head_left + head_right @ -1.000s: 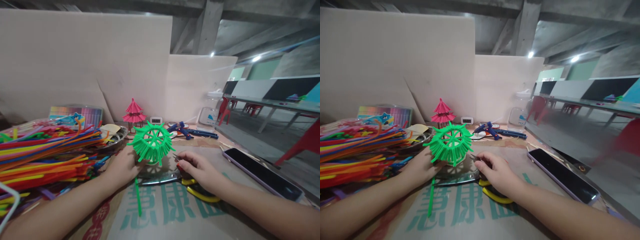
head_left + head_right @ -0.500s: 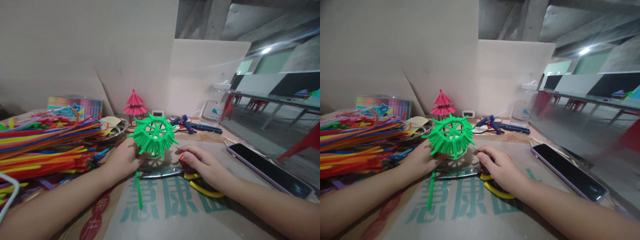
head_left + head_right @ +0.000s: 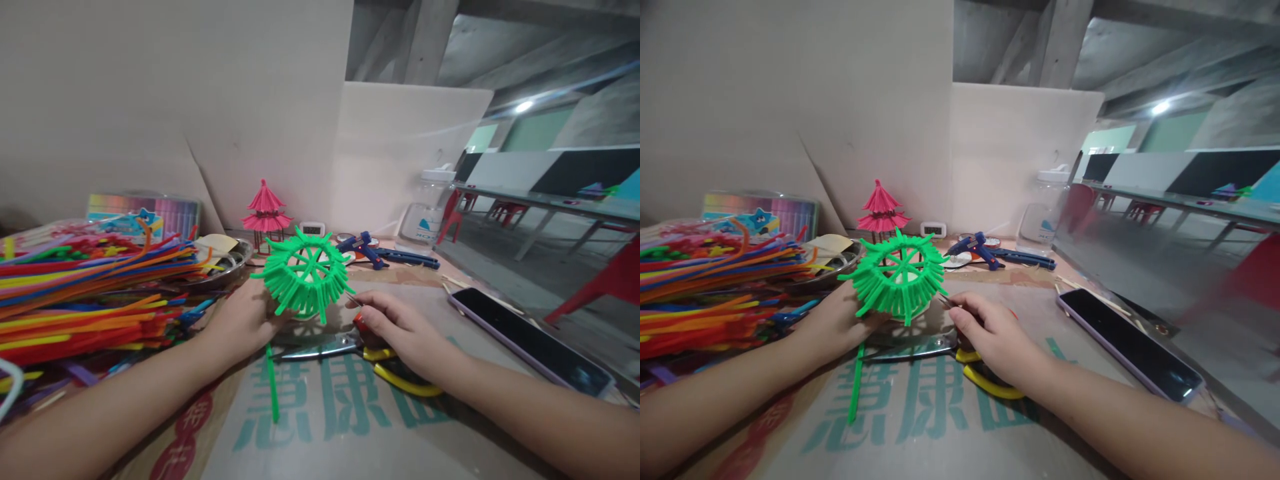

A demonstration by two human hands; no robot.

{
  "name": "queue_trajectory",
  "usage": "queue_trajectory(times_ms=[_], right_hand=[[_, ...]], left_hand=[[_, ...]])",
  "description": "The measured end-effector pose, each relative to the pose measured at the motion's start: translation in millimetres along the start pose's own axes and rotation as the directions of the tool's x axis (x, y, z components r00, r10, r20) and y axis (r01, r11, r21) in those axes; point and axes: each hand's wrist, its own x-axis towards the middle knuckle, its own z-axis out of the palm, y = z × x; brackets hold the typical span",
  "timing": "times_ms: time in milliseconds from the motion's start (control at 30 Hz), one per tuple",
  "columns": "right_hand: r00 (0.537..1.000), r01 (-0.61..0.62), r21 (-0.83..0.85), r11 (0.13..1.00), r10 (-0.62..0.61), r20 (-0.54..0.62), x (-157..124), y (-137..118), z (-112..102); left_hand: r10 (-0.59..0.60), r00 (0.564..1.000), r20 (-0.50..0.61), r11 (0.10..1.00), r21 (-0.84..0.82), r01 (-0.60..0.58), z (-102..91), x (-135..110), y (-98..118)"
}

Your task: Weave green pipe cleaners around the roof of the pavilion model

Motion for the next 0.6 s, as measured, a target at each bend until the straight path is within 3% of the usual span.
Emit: queue_trajectory(times_ms=[233,600], right_hand=[[1.000,-0.007,0.010,1.000,0.007,0.026,0.4,-0.2,-1.1],[0.996,-0.045,-0.047,0.998,0.042,-0.075,3.2,-1.7,-5.2]], left_hand=[[-0.017,1.000,0.014,0.999,-0.027,0.018,0.4,-0.3,-0.2],[-0.024,1.000,0.017,0.999,-0.041,0.025,0.6,-0.2,-1.1]])
